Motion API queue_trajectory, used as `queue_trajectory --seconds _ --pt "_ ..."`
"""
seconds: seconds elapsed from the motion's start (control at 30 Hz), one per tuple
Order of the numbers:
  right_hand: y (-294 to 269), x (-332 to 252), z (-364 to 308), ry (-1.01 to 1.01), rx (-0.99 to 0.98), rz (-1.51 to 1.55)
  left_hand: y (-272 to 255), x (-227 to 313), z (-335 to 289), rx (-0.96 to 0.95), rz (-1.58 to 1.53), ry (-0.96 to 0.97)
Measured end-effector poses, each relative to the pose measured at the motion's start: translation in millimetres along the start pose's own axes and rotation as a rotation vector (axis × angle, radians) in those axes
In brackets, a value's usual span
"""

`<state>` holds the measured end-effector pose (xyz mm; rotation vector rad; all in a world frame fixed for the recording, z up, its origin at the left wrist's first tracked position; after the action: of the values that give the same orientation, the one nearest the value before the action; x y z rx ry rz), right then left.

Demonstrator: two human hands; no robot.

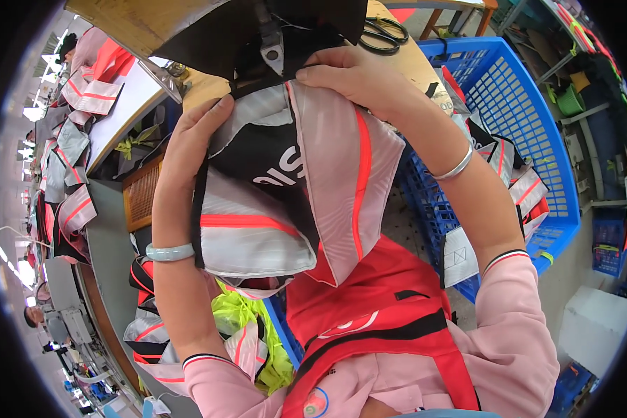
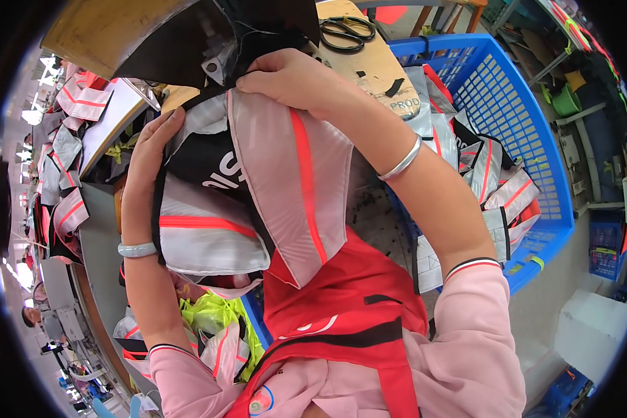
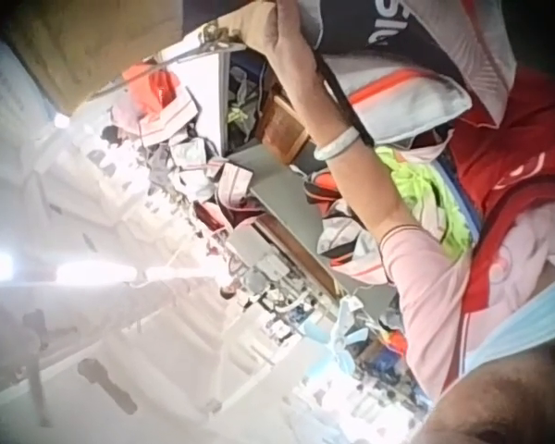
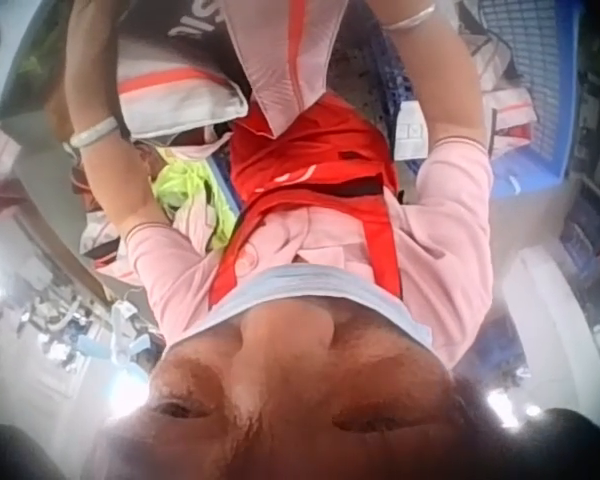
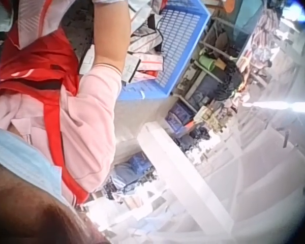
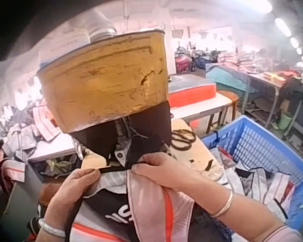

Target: Assembling and processing reflective safety vests using an industrial sewing or specialized machine.

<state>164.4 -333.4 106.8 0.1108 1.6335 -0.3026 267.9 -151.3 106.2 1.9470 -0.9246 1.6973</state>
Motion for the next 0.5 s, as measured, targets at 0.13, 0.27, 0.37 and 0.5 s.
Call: queue_trajectory --seconds 0.13,0.27,0.37,0.5 --pt "5 1 2 -0.003 -0.027 0.107 -3 0 0 -0.007 0.006 0.019" --pt "4 4 8 -0.039 -0.011 0.121 -6 0 4 -0.006 0.026 0.019" --pt "-35 -3 1 -0.018 0.151 0.151 -25 10 1 0.185 0.058 0.166" --pt "-7 -2 -33 -0.043 -0.089 -0.213 -5 -11 -23 -0.066 0.051 0.026"
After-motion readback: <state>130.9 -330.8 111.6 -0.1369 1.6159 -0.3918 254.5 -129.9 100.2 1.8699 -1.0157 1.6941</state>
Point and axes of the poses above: each hand's wrist, its own z-axis towards the middle knuckle, its own y-axis out of the palm, x = y × z, the point moved 9 cm from there along z, towards the middle knuckle, and after that the axes turned 1 degree about -z, right-handed, at the moved point
